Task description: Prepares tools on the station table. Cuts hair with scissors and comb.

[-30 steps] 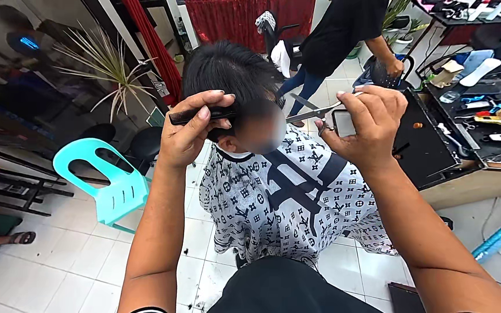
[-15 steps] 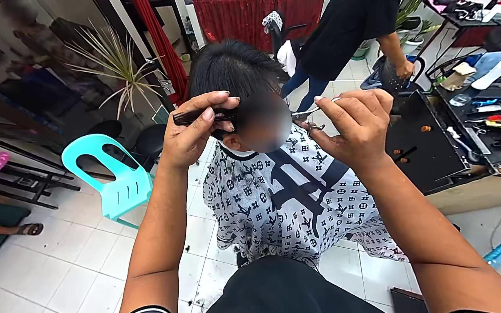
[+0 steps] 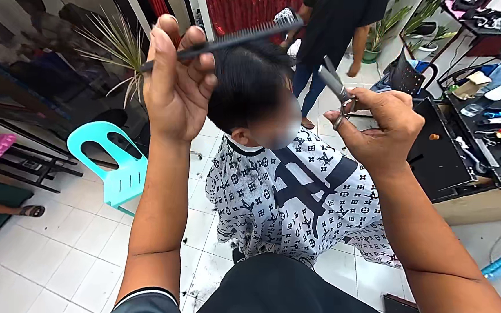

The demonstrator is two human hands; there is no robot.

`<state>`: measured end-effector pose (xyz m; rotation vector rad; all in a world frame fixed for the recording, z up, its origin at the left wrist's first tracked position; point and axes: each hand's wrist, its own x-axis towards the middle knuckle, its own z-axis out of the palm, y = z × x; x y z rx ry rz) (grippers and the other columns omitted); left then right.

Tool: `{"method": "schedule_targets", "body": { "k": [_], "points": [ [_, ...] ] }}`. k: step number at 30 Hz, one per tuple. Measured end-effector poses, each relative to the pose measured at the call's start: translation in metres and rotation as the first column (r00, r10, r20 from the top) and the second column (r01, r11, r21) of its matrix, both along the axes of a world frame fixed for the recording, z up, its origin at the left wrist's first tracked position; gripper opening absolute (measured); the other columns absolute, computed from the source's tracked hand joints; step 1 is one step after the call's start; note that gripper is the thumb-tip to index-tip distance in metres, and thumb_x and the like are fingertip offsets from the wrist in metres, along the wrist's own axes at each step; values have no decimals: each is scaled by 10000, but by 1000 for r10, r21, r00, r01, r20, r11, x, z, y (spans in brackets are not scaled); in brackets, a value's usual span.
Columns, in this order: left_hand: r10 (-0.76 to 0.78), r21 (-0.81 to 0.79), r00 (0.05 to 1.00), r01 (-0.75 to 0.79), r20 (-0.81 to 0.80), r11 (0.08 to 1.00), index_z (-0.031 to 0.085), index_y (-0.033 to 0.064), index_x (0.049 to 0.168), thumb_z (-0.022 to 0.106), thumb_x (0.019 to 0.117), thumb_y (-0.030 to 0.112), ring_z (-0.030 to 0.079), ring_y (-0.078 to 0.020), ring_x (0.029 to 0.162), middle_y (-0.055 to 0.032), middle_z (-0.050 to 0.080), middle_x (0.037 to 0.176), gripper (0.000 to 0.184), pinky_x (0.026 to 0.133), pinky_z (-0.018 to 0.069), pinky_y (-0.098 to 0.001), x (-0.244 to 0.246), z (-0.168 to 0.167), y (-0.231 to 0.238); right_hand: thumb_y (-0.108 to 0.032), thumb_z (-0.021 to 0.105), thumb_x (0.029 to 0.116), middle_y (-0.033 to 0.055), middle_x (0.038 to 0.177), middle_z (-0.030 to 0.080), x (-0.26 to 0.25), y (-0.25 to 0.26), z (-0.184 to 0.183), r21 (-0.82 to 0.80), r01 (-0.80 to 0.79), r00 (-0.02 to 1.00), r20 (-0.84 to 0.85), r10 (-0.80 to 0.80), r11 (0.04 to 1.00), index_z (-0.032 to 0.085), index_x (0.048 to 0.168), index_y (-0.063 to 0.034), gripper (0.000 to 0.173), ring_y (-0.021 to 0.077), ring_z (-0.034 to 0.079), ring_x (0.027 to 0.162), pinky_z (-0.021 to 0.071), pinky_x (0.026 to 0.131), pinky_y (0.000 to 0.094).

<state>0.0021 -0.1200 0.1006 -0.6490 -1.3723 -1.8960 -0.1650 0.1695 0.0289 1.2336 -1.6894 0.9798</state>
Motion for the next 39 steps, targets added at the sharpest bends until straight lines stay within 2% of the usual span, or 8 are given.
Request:
{"method": "schedule_targets", "body": {
  "k": [6,10,13,18,24,29,33,39],
  "points": [
    [370,-94,815,-369,447,925,530,130,1147,316,1130,314,730,-84,863,21,745,1037,282,749,600,-238,-5,-35,-10,-225,755,942,147,916,755,0,3,2,72,55,997,43,-58,996,694,1233,-1,373,250,699,858,475,935,453],
    [206,-109,879,-176,430,978,511,188,1197,421,1057,206,690,-72,729,40,721,890,167,646,580,-223,17,-102,-26,-250,730,954,169,935,754,-1,8,4,158,84,992,84,-98,984,697,1188,16,356,292,708,879,491,910,502],
    [17,-72,933,10,359,997,573,215,1260,460,1070,216,699,-77,850,7,725,1120,221,705,580,-223,19,-123,-45,-238,715,963,178,937,755,-1,1,7,194,65,996,44,-74,979,721,1137,19,310,300,715,874,501,915,505],
    [-28,-37,978,36,207,999,668,253,1285,510,1073,287,701,-96,969,-8,691,1306,266,792,581,-256,5,-100,-45,-188,643,982,163,870,741,2,-35,9,409,1,984,-164,73,912,746,1116,-29,232,334,708,834,504,888,537],
    [-115,-219,948,185,295,958,691,177,1192,532,1031,264,696,-58,791,0,756,1061,242,650,561,-207,16,-86,-62,-195,613,980,152,832,725,7,-38,16,448,39,982,-182,48,893,739,1161,-29,277,321,694,769,508,850,526],
    [-62,54,986,54,153,997,669,276,1054,541,1050,385,690,-35,840,74,723,984,168,744,580,-196,14,-46,-47,-296,654,945,152,1002,740,14,-15,31,475,-3,981,-169,95,880,727,1196,-40,366,327,695,983,482,948,547],
    [163,154,862,-266,480,952,645,150,1063,324,1124,385,731,-70,868,2,758,1056,402,738,594,-203,-7,-18,-36,-229,632,1005,203,1037,732,11,-7,49,370,143,982,-170,-84,918,695,1238,-14,323,390,692,982,495,936,584],
    [86,155,787,-226,611,962,607,143,1069,342,1123,375,736,-65,757,-28,775,1020,357,622,580,-175,9,-34,-37,-322,641,984,246,1114,698,-8,-25,59,340,330,935,-249,-254,881,651,1312,-44,430,459,629,1133,406,1021,640]
  ]
}}
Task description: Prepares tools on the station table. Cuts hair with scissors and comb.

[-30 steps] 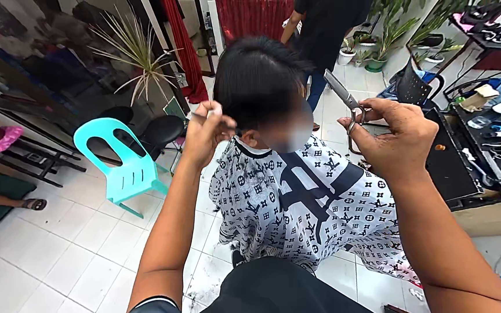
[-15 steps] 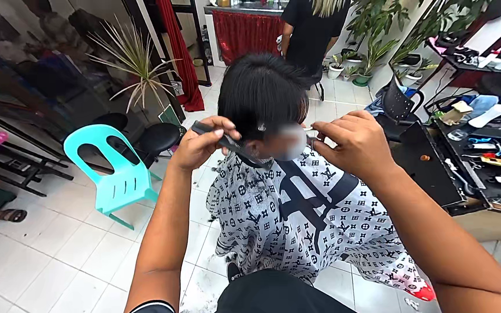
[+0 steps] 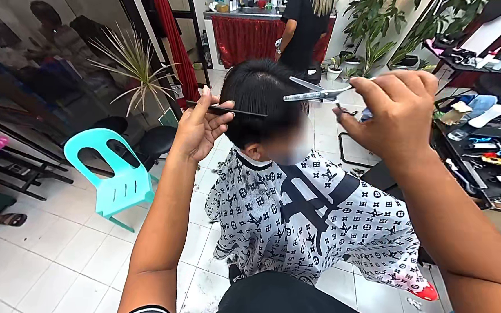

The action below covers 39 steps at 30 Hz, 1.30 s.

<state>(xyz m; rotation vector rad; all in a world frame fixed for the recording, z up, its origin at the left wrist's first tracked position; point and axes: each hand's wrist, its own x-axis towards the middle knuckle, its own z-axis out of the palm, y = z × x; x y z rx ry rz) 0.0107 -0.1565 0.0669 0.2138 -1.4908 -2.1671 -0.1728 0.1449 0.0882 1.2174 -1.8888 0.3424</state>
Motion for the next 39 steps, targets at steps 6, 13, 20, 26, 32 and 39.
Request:
{"method": "schedule_targets", "body": {
  "k": [6,13,20,26,32,39],
  "points": [
    [-52,18,997,53,-61,998,597,153,1065,318,1129,350,740,-76,768,-36,769,1025,348,636,590,-182,7,-4,2,-240,655,963,189,1043,707,16,-38,-14,54,-118,987,-99,123,992,663,1307,-76,382,401,641,1090,421,976,580],
    [-283,-149,929,253,-239,956,634,201,1071,269,1125,367,728,-50,763,11,772,989,404,651,593,-185,9,5,-16,-208,626,1004,148,942,724,22,-32,-24,31,-191,969,-155,193,981,709,1250,-80,290,338,666,958,438,910,509],
    [-80,-137,996,84,37,987,564,149,1165,329,1123,365,738,-101,853,-16,759,1074,322,743,596,-236,-9,14,-14,-373,679,939,176,1179,704,37,-13,-40,-1,-136,989,50,136,991,649,1335,-48,513,364,625,1189,420,1052,568],
    [-330,-306,943,323,30,896,535,216,1090,340,1041,197,706,-66,661,38,741,780,202,628,590,-221,12,-31,-50,-316,738,933,156,1043,734,49,17,-74,-242,0,907,409,102,970,669,1293,-21,470,317,687,985,506,946,538],
    [-185,-56,982,183,-33,982,589,209,1049,315,1119,333,676,-38,736,50,724,906,309,668,564,-187,-10,-19,-66,-285,748,936,131,962,739,64,9,-86,-350,69,880,462,108,934,719,1185,-16,367,213,697,904,551,854,419],
    [-344,-455,934,267,-94,850,509,203,1138,414,1014,146,654,-39,640,82,679,758,167,575,560,-212,21,-55,16,-273,747,905,-9,1127,742,105,-23,-103,-532,-214,260,777,573,819,639,1255,-83,413,96,707,1004,603,876,304]
  ]
}}
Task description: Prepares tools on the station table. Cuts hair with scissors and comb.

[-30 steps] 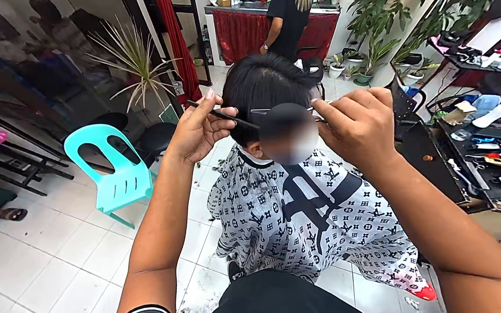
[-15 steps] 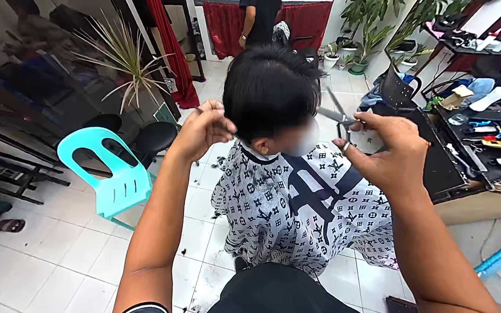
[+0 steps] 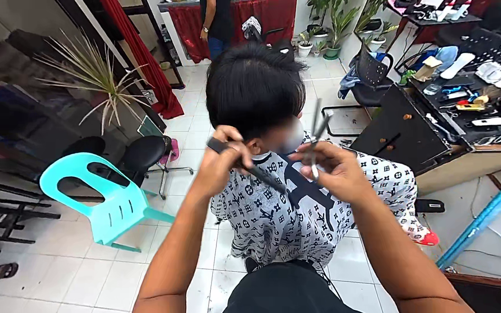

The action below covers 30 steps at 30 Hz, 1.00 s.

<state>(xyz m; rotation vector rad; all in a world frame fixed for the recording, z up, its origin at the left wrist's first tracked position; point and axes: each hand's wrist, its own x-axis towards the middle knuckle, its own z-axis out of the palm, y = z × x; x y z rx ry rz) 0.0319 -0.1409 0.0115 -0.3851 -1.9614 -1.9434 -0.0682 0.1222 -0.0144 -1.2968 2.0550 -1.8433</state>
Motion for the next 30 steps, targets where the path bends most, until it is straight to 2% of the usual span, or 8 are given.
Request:
{"method": "schedule_targets", "body": {
  "k": [4,6,9,12,19,23,26,30],
  "points": [
    [-13,-245,983,-33,-181,969,500,70,1188,405,1057,134,658,-90,772,-2,667,851,174,698,568,-261,-10,7,51,-98,769,893,37,925,747,17,-16,-13,-201,-122,932,313,182,972,691,1134,-27,263,117,717,792,621,720,283],
    [157,-309,929,-266,-336,913,570,1,1226,430,1100,339,662,-82,840,-28,680,950,387,743,580,-274,-17,14,52,-87,765,890,32,885,741,12,-5,-14,-264,-55,923,355,150,963,693,1107,-28,236,112,707,735,620,664,285],
    [448,-316,613,-756,-651,574,698,34,1131,477,1077,360,617,-186,1110,-121,674,1158,398,961,499,-376,-40,16,43,-126,777,890,14,901,740,-5,27,-18,-297,57,948,317,42,953,698,1124,-49,259,116,709,740,628,654,301],
    [404,-526,588,-809,-701,265,715,182,1273,687,957,404,434,-422,1407,-247,509,1470,387,1132,364,-598,-59,16,39,-143,793,880,-9,891,744,-18,55,-24,-331,81,947,319,30,940,699,1122,-78,267,111,714,747,628,642,294],
    [676,-114,648,-746,-351,656,710,0,1154,687,952,56,699,-121,1016,-49,733,1120,211,925,584,-325,-32,39,21,-149,812,865,-43,903,753,-42,100,-60,-352,69,935,350,62,934,715,1114,-122,269,76,719,770,626,664,247],
    [865,97,438,-877,-244,471,691,41,1146,663,971,68,687,-98,896,2,716,1057,180,818,595,-313,-11,12,37,-163,817,859,-37,916,753,-52,118,-82,-352,92,910,410,65,931,716,1118,-126,281,86,720,770,629,668,254],
    [844,-24,267,-957,-466,290,601,-5,1156,555,1028,75,627,-61,1020,-19,633,1124,158,902,546,-255,-16,9,63,-181,822,856,-48,909,754,-55,125,-88,-360,94,902,425,73,928,723,1117,-140,281,75,720,774,627,680,248],
    [431,-473,452,-879,-781,65,768,161,1065,644,970,250,557,-337,1284,-143,672,1257,179,1095,356,-614,-70,15,106,-205,825,857,-57,907,751,-53,124,-86,-363,62,904,415,101,930,722,1112,-148,281,68,717,777,623,692,237]
  ]
}}
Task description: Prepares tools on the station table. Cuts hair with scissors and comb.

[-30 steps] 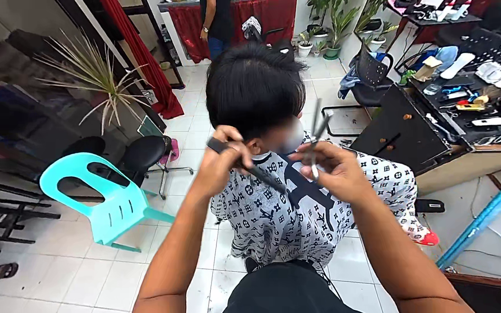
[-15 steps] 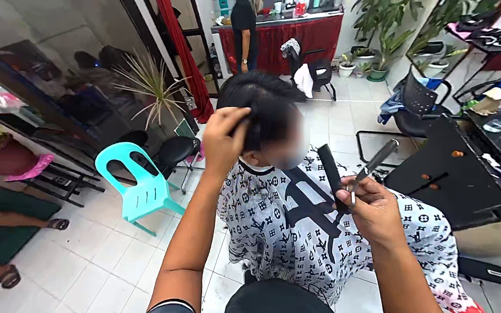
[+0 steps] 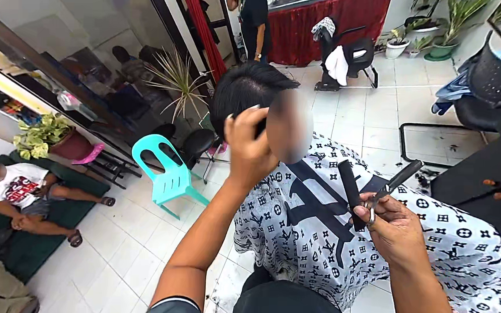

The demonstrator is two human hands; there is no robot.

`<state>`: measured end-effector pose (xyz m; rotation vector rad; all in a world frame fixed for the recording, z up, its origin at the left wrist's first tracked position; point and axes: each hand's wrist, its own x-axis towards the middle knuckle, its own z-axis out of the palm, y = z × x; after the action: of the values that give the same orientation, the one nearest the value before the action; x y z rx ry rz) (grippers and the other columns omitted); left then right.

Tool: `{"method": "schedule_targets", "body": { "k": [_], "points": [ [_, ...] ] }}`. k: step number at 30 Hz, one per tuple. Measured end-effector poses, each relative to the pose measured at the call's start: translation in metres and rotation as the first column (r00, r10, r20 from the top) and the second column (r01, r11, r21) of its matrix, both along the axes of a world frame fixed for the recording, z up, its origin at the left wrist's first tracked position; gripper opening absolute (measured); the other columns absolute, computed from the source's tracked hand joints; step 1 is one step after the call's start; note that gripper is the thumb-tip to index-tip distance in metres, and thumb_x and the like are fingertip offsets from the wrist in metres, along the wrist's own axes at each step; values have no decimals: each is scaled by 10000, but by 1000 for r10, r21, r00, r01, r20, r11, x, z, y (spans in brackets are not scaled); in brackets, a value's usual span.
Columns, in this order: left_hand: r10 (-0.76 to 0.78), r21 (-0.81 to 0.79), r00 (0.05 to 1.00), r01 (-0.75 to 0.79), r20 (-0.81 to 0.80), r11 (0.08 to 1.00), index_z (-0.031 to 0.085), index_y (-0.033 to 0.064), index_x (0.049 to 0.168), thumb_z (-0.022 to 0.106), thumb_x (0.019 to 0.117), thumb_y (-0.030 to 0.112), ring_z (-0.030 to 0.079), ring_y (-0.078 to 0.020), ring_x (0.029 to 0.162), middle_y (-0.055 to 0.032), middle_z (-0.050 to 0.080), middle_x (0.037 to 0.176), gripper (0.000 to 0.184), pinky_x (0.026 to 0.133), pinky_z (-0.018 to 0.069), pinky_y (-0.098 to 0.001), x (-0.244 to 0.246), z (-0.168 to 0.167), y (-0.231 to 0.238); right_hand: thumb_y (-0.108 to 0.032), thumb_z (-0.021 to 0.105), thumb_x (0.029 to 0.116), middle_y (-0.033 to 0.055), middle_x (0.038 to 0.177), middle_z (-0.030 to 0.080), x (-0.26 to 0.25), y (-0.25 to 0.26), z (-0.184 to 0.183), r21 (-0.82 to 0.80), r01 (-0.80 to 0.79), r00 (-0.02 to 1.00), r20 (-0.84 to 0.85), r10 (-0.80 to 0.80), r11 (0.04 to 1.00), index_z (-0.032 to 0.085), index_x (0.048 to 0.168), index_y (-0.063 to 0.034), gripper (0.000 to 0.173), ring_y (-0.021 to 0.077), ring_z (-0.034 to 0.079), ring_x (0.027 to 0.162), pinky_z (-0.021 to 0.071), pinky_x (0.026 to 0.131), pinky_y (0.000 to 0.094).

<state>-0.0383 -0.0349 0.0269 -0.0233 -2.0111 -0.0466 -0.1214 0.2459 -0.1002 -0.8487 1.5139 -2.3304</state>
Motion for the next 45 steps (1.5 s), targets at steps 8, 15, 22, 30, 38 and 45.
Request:
{"method": "schedule_targets", "body": {
  "k": [8,15,22,30,38,45],
  "points": [
    [268,-89,932,-253,244,963,753,175,990,601,940,612,403,-377,1452,-159,520,1498,465,1131,263,-695,-10,36,-8,-207,836,847,-26,907,756,7,2,-6,2,-44,999,11,44,999,729,1106,-127,291,88,724,778,627,695,249],
    [167,-26,938,-167,304,986,701,19,962,656,869,103,631,-371,1060,-209,642,1115,133,885,530,-475,-7,56,-16,-196,832,849,-22,908,756,10,-1,-8,-16,-89,996,26,89,996,730,1102,-123,282,88,726,786,629,695,252],
    [42,91,999,-43,11,995,749,13,953,575,933,-8,668,-245,1078,-161,702,1099,176,940,549,-372,34,44,-54,-212,837,846,-21,902,751,8,9,-14,-6,-75,997,20,75,997,737,1103,-127,289,83,718,758,627,681,245],
    [54,572,963,111,-264,813,679,-18,1099,576,976,44,634,-150,1110,-130,626,1267,172,881,563,-279,45,-35,-21,-202,841,833,-41,893,753,6,15,-13,28,-65,997,37,64,997,751,1097,-154,283,63,717,775,621,708,228],
    [49,-108,997,-42,58,993,736,248,1157,671,926,244,365,-443,1461,-209,512,1487,240,1115,284,-717,2,-26,-26,-223,840,838,-42,895,755,8,10,-9,46,-87,996,6,87,995,747,1091,-163,276,63,720,783,618,720,225],
    [-40,-83,998,36,-49,996,746,12,933,577,924,-25,686,-275,1061,-164,723,1083,173,919,559,-390,13,41,-73,-206,836,845,-23,914,759,7,9,-14,21,-85,996,23,85,996,741,1108,-131,290,80,727,793,627,719,240]
  ]
}}
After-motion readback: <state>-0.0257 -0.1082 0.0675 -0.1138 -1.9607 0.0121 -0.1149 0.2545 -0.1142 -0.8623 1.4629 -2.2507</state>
